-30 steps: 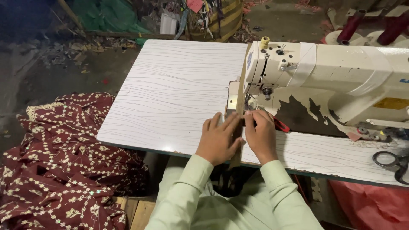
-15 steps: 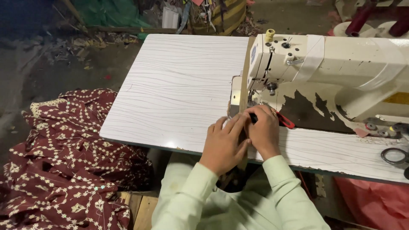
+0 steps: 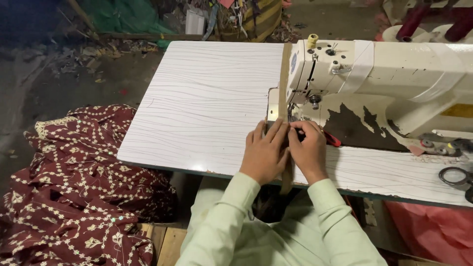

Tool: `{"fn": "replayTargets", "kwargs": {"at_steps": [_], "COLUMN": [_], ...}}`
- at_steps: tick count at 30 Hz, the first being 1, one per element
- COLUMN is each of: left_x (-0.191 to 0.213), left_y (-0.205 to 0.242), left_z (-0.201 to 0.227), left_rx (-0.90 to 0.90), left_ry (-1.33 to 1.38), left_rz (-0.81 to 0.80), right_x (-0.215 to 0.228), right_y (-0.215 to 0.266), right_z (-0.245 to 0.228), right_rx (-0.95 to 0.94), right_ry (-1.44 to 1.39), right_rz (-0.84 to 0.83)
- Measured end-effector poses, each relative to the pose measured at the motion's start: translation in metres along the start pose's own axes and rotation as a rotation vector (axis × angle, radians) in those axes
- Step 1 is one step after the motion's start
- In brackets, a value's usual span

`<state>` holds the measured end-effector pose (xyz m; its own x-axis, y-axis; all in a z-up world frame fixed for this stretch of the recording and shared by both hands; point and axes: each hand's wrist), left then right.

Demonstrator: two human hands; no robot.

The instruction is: Sewing a long fabric strip using an industrial sewing machine and organizing the finished product into a stack.

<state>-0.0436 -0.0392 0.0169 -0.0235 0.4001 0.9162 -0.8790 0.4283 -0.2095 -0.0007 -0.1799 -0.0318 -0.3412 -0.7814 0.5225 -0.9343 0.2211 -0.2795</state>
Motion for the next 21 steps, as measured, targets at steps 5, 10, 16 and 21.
{"fn": "replayTargets", "kwargs": {"at_steps": [5,10,16,21], "left_x": [0.023,0.033,0.021,0.047], "left_y": [0.034,0.028,-0.012,0.049], "left_z": [0.019,0.013,-0.003,0.028], "left_rx": [-0.092,-0.263,0.055,-0.251], "left_ry": [-0.032,0.282,0.139,0.178], "left_rz": [-0.181,0.124,-0.276,-0.529], "right_x": [0.006,0.004,0.009,0.014], "right_y": [0.001,-0.001,-0.004,-0.006], "right_z": [-0.01,-0.01,-0.007,-0.017], "right_rx": [-0.047,-0.078,-0.05,-0.099], "right_ry": [-0.044,-0.041,-0.062,-0.196], "right_rz": [-0.022,-0.044,0.007,0.021]}}
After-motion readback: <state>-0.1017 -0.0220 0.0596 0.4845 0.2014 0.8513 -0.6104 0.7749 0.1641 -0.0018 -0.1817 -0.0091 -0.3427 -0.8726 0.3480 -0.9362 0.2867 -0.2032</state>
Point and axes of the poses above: each hand's wrist, its own y-axis away from the middle knuckle, its own x-axis out of the back of the hand, z = x × y, and after that the axes turned 9 degrees about -x, right-handed
